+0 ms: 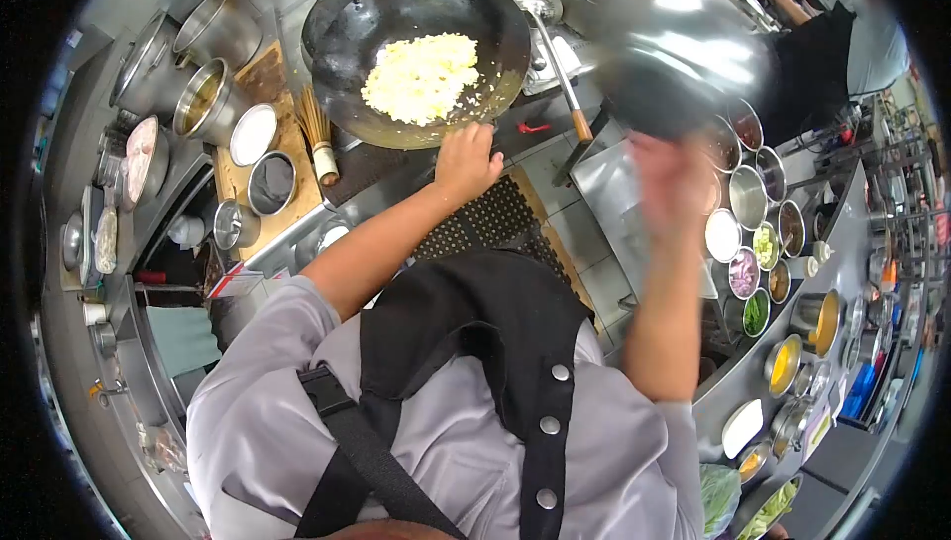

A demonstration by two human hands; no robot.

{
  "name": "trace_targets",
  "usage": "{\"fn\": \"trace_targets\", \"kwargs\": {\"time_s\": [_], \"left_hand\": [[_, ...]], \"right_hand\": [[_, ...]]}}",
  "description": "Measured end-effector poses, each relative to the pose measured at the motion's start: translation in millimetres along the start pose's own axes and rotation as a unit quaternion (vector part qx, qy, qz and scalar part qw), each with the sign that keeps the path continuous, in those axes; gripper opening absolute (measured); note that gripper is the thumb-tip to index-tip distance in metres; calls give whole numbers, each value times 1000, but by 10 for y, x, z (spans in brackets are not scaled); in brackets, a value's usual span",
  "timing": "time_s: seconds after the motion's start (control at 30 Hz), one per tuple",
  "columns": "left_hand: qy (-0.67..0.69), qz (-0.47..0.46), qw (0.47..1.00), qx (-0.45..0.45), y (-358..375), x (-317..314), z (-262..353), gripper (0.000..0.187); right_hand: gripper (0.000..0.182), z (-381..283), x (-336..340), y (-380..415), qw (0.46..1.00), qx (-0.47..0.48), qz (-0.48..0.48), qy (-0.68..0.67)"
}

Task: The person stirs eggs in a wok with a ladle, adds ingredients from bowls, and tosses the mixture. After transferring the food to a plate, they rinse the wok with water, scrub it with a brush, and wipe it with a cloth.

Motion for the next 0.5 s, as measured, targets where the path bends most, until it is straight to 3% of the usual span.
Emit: {"fn": "trace_targets", "kwargs": {"time_s": [0.03,0.07,0.1,0.2,0.27,0.33,0.4,0.47,0.5], "left_hand": [[1,-12,1000,-7,-3,-27,-6,41],[2,-26,1000,-13,-1,-58,-10,41],[-7,-47,999,-16,-24,-46,13,40],[-9,-58,998,-32,-28,-32,13,40],[-13,-87,996,-33,-20,-67,-24,41],[30,-36,997,-57,0,25,22,40],[48,-29,996,-64,2,30,10,38],[27,-18,997,-74,-15,43,34,33],[48,-84,995,-35,-66,-18,18,29]], "right_hand": [[35,790,-121,-106,985,-174,20,10],[42,1415,-359,-113,950,-286,80,-97],[47,1819,-475,-153,941,-304,138,-58],[46,2114,-724,-429,940,-316,121,-33],[47,1940,-1075,-646,958,-269,-12,-100],[51,1757,-1195,-766,967,-226,-53,-105],[47,1873,-790,-777,974,-224,-7,-41],[41,2298,179,-516,935,-328,50,122],[39,2250,450,-318,929,-323,148,104]]}}
Point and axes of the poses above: each hand's wrist, its own y-axis away from the middle knuckle, its own x-axis out of the back of the hand, z = x × y, the point moved 9 cm from there along -y, towards the middle knuckle, and after that the axes turned 10 degrees about x, right-handed, at the moved point
